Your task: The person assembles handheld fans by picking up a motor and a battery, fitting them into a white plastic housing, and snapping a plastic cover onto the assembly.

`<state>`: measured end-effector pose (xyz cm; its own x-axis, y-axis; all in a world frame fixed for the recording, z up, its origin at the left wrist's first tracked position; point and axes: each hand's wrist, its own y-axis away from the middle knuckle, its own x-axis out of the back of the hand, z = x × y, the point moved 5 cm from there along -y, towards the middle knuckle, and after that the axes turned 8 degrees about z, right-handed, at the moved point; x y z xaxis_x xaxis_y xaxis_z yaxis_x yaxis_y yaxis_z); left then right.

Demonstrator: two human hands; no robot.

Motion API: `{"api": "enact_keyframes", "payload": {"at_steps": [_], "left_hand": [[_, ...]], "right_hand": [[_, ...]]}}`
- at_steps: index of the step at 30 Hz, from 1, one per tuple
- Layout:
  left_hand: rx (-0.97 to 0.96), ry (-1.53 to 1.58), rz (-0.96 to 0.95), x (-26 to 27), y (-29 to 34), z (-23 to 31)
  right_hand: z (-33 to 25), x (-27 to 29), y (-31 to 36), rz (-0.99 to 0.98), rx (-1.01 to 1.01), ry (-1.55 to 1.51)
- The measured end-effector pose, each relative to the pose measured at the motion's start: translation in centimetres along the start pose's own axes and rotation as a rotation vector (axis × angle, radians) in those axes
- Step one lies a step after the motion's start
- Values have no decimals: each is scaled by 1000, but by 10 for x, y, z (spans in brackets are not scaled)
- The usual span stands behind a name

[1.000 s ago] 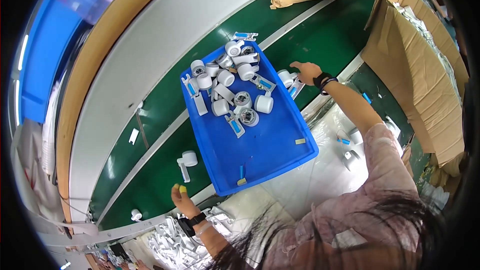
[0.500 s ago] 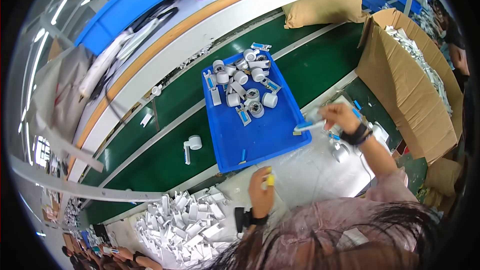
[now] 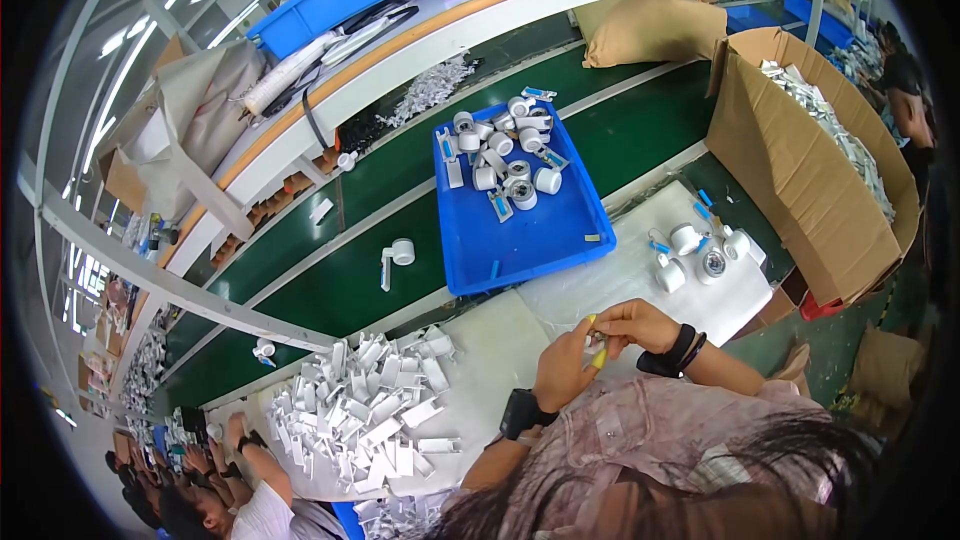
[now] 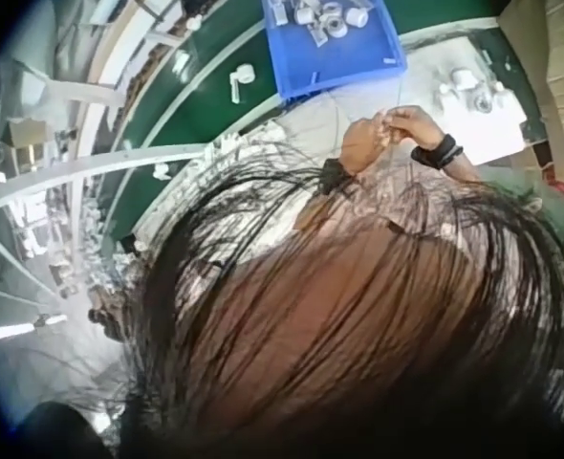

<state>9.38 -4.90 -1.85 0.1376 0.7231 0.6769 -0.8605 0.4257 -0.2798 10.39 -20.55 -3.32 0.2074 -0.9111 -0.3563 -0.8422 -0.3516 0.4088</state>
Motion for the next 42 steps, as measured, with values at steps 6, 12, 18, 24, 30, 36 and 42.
{"api": "enact_keyframes", "payload": {"at_steps": [6, 12, 18, 24, 30, 36, 42], "left_hand": [[102, 207, -199, 28, 13, 16], [117, 224, -305, 57, 8, 36], [85, 399, -348, 64, 4, 36], [13, 607, -295, 72, 7, 24], [371, 731, -302, 88, 17, 21], [286, 815, -272, 89, 28, 24], [421, 953, 237, 68, 23, 2]], "right_hand": [[-5, -15, 18, -217, 125, 247], [-7, -32, 31, -377, 189, 588], [-13, -41, 28, -416, 736, 864], [-24, -56, 35, -460, 453, 660], [-56, -73, 50, -344, 827, 1084], [-62, -69, 47, 113, 1134, 1090], [-73, -77, 45, 442, 1189, 862]]}}
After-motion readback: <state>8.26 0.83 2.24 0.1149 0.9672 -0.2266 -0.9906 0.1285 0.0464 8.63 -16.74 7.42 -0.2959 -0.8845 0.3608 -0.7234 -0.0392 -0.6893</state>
